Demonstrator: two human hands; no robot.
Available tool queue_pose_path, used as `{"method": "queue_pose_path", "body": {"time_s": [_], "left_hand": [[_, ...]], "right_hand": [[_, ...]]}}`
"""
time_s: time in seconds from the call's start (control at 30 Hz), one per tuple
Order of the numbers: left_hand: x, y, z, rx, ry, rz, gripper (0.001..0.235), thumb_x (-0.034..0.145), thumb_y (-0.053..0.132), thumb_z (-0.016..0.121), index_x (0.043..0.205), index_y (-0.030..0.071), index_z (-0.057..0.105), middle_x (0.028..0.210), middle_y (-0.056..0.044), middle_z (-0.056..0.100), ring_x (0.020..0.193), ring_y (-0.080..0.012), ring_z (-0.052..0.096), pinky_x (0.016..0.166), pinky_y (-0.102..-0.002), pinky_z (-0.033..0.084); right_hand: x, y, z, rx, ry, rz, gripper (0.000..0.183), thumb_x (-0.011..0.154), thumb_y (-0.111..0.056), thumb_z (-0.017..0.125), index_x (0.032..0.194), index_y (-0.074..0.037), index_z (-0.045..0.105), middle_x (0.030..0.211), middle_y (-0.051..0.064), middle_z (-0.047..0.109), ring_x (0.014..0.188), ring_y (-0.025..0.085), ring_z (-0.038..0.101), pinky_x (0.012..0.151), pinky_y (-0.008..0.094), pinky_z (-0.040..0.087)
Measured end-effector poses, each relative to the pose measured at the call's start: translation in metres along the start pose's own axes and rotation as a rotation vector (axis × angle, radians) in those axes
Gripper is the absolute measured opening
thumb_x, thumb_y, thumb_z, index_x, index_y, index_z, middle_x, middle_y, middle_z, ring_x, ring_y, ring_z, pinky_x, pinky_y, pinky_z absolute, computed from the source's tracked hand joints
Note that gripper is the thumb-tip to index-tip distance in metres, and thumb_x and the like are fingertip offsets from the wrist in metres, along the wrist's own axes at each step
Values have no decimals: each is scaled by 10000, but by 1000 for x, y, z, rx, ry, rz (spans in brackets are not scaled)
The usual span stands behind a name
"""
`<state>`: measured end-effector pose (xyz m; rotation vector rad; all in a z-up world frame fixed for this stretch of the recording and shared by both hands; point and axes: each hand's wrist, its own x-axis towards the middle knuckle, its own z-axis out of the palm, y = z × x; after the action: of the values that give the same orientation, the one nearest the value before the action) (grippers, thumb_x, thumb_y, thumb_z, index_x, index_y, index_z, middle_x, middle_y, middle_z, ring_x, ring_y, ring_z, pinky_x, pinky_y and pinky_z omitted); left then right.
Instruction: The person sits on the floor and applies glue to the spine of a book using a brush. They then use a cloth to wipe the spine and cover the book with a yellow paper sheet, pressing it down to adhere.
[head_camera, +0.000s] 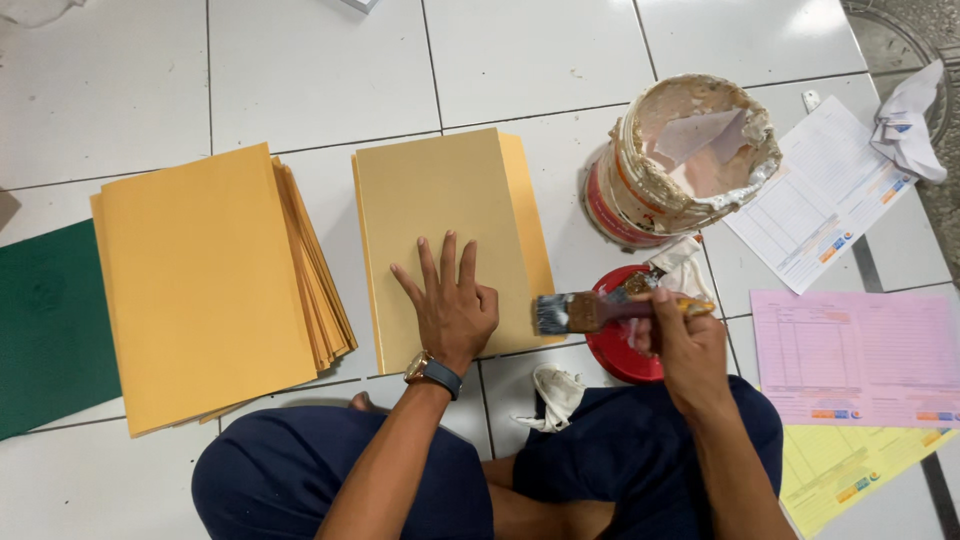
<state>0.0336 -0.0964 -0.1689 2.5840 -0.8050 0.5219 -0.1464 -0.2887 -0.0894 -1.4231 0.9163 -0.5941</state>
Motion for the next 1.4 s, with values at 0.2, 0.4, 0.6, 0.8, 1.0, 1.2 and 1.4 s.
{"method": "queue_pose_path", "body": {"time_s": [0.2, 0.4, 0.6, 0.8, 1.0, 1.2, 1.4], "left_hand": [[0, 1, 3, -11, 12, -1, 654, 757, 198, 535, 1404, 144, 617, 1484, -150, 581, 1463, -472, 419, 1142, -792, 122], [2, 3, 1, -4, 15, -19, 649, 757, 191, 517, 1396, 150, 623, 1482, -149, 584, 1458, -476, 426, 1142, -799, 118], [3, 3, 0, -17, 12, -14, 640, 769, 187, 518, 1398, 136, 624, 1483, -164, 583, 1453, -484, 428, 1131, -808, 130], [2, 5, -4, 2, 32, -18, 621, 770, 194, 513, 1374, 145, 645, 1472, -150, 598, 1438, -458, 465, 1141, -793, 145], [2, 5, -2, 10, 44, -29, 617, 763, 206, 515, 1363, 158, 651, 1462, -141, 608, 1436, -441, 476, 1139, -793, 160], [2, 4, -2, -21, 15, -26, 618, 768, 211, 522, 1370, 147, 645, 1471, -151, 594, 1446, -452, 457, 1130, -806, 141], [3, 6, -7, -36, -20, -39, 609, 779, 215, 513, 1370, 143, 639, 1477, -158, 588, 1452, -461, 444, 1123, -813, 140]], "right_hand": [[16, 11, 20, -154, -186, -17, 289, 1062, -222, 646, 938, 17, 750, 610, 128, 651, 462, 172, 620, 445, 281, 526], [7, -27, 24, -171, -122, -65, 334, 1109, -220, 599, 942, 36, 734, 617, 119, 621, 459, 168, 587, 433, 286, 516], [23, 8, 27, -176, -168, -79, 306, 1084, -198, 619, 925, 35, 740, 602, 132, 626, 459, 192, 604, 443, 310, 528], [34, -9, 47, -140, -85, -127, 368, 1143, -250, 553, 959, 15, 730, 627, 98, 590, 494, 166, 578, 473, 286, 505], [57, -10, 46, -323, -102, -193, 380, 1125, -287, 617, 863, -34, 724, 555, 99, 570, 464, 173, 548, 441, 307, 448], [52, -17, 71, -136, -129, -65, 486, 1131, -331, 579, 783, -9, 682, 525, 101, 549, 412, 175, 521, 394, 299, 469], [73, 0, 55, -158, -63, -82, 447, 1149, -314, 575, 808, -35, 646, 551, 58, 518, 423, 124, 467, 381, 259, 389]]}}
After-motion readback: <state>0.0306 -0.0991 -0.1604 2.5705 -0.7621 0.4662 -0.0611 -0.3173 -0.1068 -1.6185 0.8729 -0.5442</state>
